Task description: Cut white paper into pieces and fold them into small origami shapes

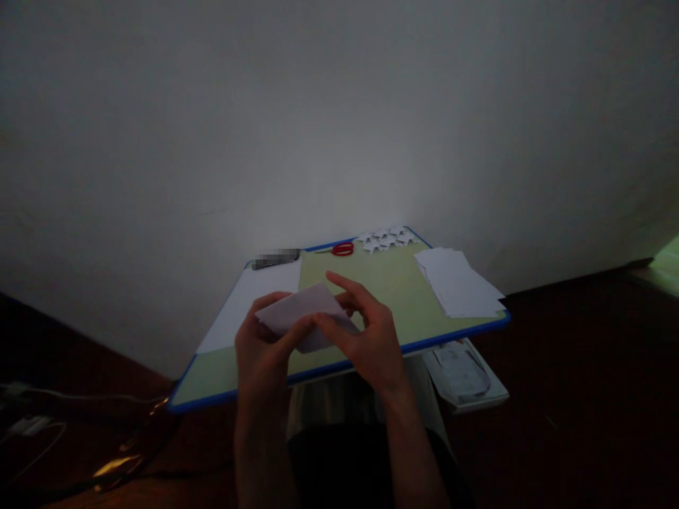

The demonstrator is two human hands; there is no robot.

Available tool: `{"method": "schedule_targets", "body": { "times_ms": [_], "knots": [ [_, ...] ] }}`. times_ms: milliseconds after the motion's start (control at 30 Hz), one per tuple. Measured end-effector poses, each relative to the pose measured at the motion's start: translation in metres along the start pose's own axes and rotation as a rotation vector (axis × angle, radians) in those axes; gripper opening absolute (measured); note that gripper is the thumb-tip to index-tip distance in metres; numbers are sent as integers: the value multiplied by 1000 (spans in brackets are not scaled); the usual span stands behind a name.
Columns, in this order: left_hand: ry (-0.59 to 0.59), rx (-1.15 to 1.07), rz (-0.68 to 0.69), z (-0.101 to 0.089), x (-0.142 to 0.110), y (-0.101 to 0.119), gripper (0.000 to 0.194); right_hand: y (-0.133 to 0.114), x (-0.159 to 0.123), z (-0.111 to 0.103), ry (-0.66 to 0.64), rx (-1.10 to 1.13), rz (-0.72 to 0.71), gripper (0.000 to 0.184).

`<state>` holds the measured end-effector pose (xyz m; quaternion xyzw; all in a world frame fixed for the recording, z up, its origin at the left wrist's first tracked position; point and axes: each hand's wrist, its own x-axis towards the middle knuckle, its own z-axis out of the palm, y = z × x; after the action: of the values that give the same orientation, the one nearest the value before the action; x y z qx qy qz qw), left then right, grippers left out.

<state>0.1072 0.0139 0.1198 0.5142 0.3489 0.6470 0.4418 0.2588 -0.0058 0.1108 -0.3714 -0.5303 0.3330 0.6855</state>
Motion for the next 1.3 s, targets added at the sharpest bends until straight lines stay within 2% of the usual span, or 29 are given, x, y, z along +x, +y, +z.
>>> {"method": "schedule_targets", "body": {
  "times_ms": [67, 200, 433, 567, 700, 833, 1000, 1100, 1200, 1300],
  "knots": [
    [-49, 13, -34, -2, 0, 1, 47, 3, 1, -6, 17, -35, -15, 51],
    [-99, -22, -61, -4, -1, 3, 41, 3, 2, -8, 118, 75, 14, 45],
    [-147, 17, -44, -9, -7, 10, 46, -2, -3, -11, -49, 63, 138, 86],
    [-213, 83, -15, -15, -11, 11, 52, -9, -7, -16, -98, -43, 116, 94],
    [-259, 150, 18, -21, -14, 14, 50, -18, -11, -18, -143, -156, 113, 97],
    [-215, 171, 13, -24, -16, 22, 49, -18, -13, -21, -144, -257, 81, 98],
    [-169, 159, -28, -25, -18, 27, 49, -13, -12, -32, -160, -255, 87, 93],
    [-135, 160, -32, -27, -17, 27, 50, -11, -11, -41, -155, -278, 9, 87],
    [-82, 153, -15, -31, -14, 27, 51, -10, -10, -50, -121, -247, -54, 81],
    [-43, 137, -2, -35, -11, 27, 52, -9, -9, -54, -31, -166, -78, 77]
  ]
}}
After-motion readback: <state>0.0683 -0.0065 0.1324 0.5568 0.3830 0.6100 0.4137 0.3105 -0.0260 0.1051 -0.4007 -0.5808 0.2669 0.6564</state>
